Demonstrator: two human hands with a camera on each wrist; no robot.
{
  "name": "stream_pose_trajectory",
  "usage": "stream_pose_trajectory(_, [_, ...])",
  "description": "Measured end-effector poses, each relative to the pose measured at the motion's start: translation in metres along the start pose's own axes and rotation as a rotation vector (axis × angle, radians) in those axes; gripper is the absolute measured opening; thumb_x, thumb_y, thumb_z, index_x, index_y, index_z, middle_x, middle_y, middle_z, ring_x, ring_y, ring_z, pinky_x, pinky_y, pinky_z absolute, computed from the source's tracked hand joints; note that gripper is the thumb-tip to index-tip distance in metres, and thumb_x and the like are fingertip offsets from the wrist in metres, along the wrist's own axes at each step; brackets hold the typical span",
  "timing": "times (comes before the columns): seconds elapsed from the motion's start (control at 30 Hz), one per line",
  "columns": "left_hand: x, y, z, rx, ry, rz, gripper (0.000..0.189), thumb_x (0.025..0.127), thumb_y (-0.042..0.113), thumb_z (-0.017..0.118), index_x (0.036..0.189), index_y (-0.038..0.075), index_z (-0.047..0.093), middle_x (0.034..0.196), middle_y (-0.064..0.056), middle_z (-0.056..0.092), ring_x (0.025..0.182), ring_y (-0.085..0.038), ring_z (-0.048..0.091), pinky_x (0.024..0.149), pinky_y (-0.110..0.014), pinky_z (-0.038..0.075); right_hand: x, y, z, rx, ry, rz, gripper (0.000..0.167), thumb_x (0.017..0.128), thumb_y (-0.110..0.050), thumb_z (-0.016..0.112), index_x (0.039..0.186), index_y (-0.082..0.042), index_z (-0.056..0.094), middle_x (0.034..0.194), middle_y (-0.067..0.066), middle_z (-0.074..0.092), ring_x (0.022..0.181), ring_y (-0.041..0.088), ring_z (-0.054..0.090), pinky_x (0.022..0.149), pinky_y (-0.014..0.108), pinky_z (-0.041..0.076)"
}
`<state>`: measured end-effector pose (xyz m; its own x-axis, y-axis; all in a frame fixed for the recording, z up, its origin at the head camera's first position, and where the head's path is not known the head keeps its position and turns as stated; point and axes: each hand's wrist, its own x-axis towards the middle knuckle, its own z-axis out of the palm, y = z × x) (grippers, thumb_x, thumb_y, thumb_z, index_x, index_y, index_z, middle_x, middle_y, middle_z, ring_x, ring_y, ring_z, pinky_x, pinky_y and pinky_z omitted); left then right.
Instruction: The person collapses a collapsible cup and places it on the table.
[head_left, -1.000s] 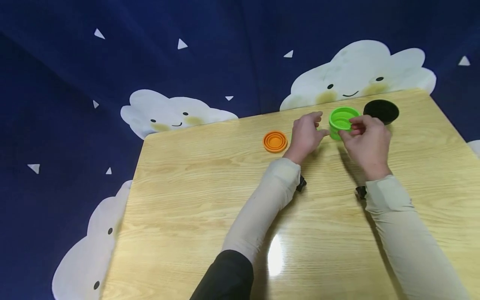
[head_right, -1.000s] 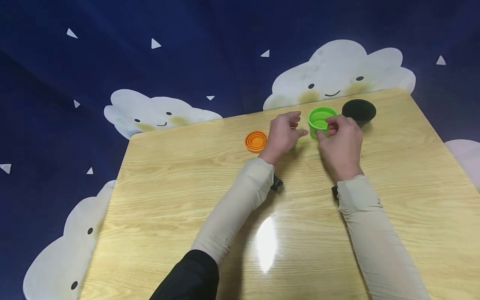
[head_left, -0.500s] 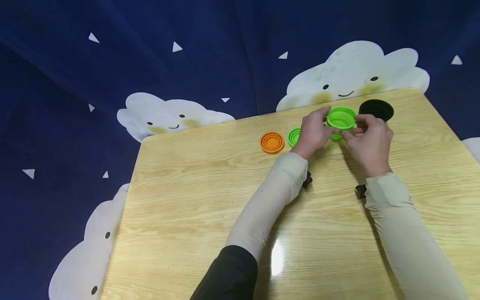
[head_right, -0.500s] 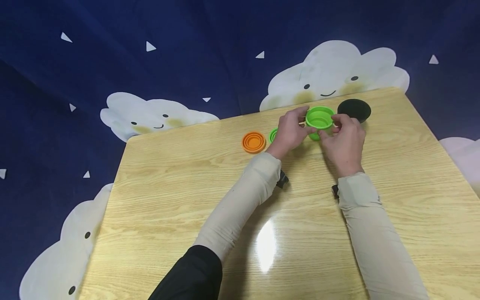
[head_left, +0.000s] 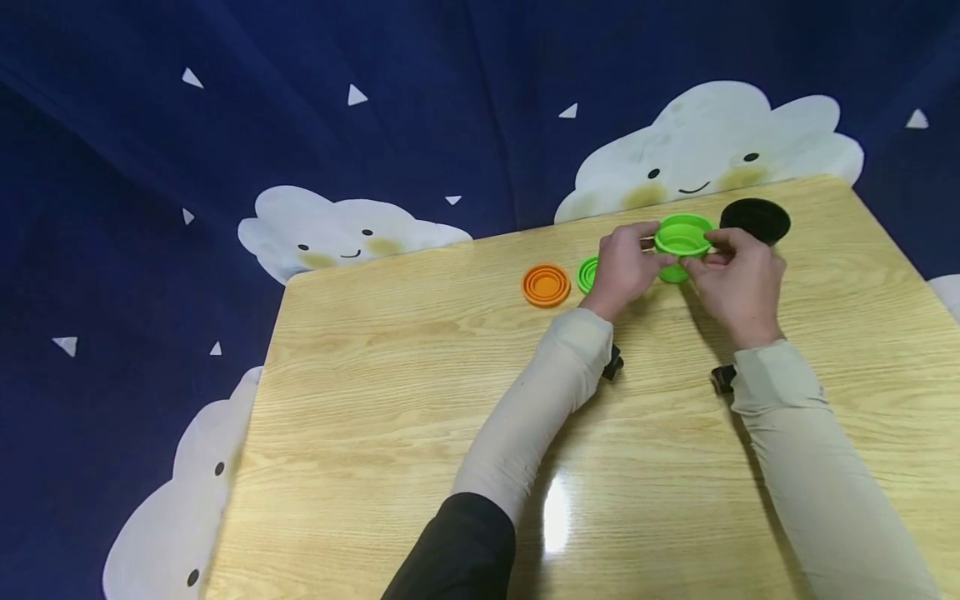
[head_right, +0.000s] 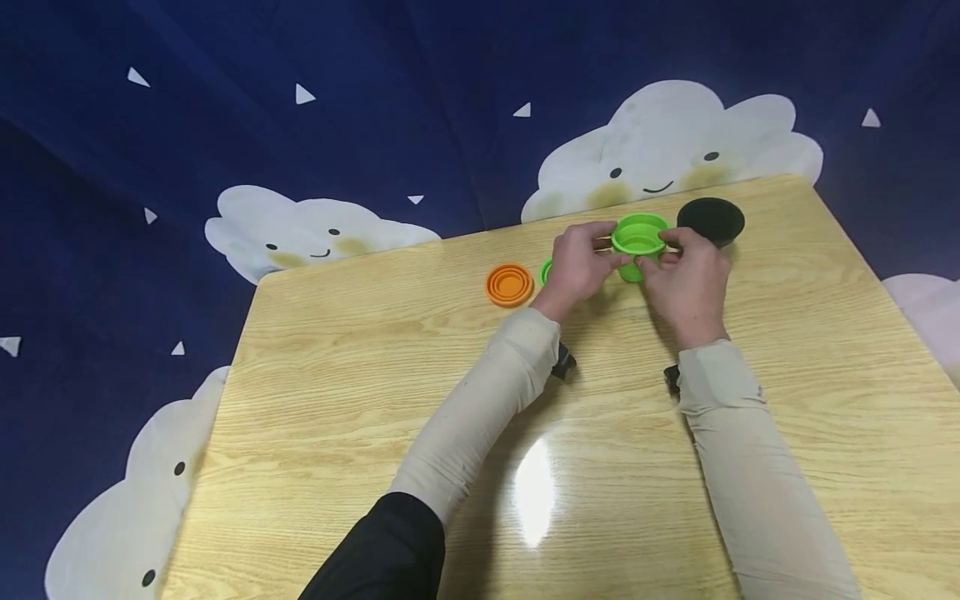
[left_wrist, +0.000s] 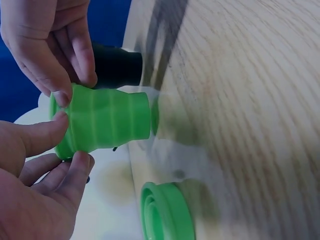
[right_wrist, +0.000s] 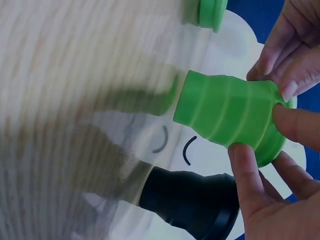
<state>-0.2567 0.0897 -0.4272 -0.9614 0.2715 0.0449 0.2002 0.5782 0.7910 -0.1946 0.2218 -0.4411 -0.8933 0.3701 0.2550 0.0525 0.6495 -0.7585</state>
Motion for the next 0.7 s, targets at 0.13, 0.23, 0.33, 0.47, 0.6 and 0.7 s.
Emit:
stream_pose_trajectory(0.13, [-0.003,0.001,-0.006,-0.009,0.003,0.016,0.053,0.084,0.013,0.084,0.134,0.013,0.066,0.117,0.003,0.072,0.099,-0.004,0.068,0.073,-0.007,0.049,0.0,-0.005,-0.003,0.02,-0.01,-0.015,0.038,0.092,-0.016,0.074,0.124,0.003,0.067,0.107,0.023,0.072,0.069,-0.022,0.044,0.062,0.0,0.037])
stream_pose_trajectory(0.23, [-0.006,0.001,-0.014,-0.016,-0.001,0.036,0.053,0.084,0.011,0.084,0.134,0.014,0.066,0.117,0.003,0.072,0.098,-0.005,0.068,0.073,-0.007,0.049,-0.001,-0.01,-0.006,0.035,-0.006,-0.057,0.034,0.092,-0.016,0.074,0.12,0.002,0.069,0.106,0.022,0.072,0.07,-0.021,0.046,0.062,0.0,0.039])
stream_pose_trajectory(0.33, [-0.01,0.0,-0.023,-0.013,-0.006,0.079,0.051,0.085,0.008,0.083,0.133,0.015,0.067,0.121,0.003,0.07,0.097,-0.004,0.068,0.075,-0.007,0.049,-0.003,-0.015,-0.011,0.056,0.0,-0.114,0.031,0.091,-0.015,0.075,0.116,0.003,0.071,0.106,0.022,0.072,0.07,-0.022,0.047,0.062,0.0,0.039])
stream_pose_trajectory(0.47, [-0.016,-0.002,-0.036,0.048,-0.016,0.169,0.046,0.087,0.008,0.081,0.131,0.016,0.069,0.127,0.004,0.067,0.101,-0.007,0.067,0.079,-0.007,0.048,-0.005,-0.022,-0.016,0.086,-0.003,-0.171,0.028,0.09,-0.017,0.078,0.11,0.002,0.073,0.104,0.021,0.072,0.07,-0.021,0.05,0.062,-0.001,0.04])
stream_pose_trajectory(0.6, [-0.023,-0.004,-0.05,0.2,-0.032,0.28,0.043,0.09,0.015,0.078,0.132,0.017,0.068,0.136,0.0,0.062,0.112,-0.011,0.063,0.087,-0.01,0.047,-0.008,-0.028,-0.021,0.086,-0.031,-0.196,0.028,0.09,-0.019,0.078,0.108,0.001,0.073,0.103,0.017,0.072,0.071,-0.018,0.052,0.064,0.001,0.042])
stream_pose_trajectory(0.7, [-0.029,-0.005,-0.061,0.343,-0.044,0.385,0.041,0.094,0.022,0.074,0.134,0.016,0.067,0.143,-0.005,0.056,0.126,-0.013,0.055,0.099,-0.013,0.041,-0.01,-0.033,-0.024,0.065,-0.065,-0.212,0.027,0.09,-0.021,0.078,0.108,0.0,0.073,0.103,0.015,0.071,0.074,-0.016,0.053,0.066,0.001,0.043])
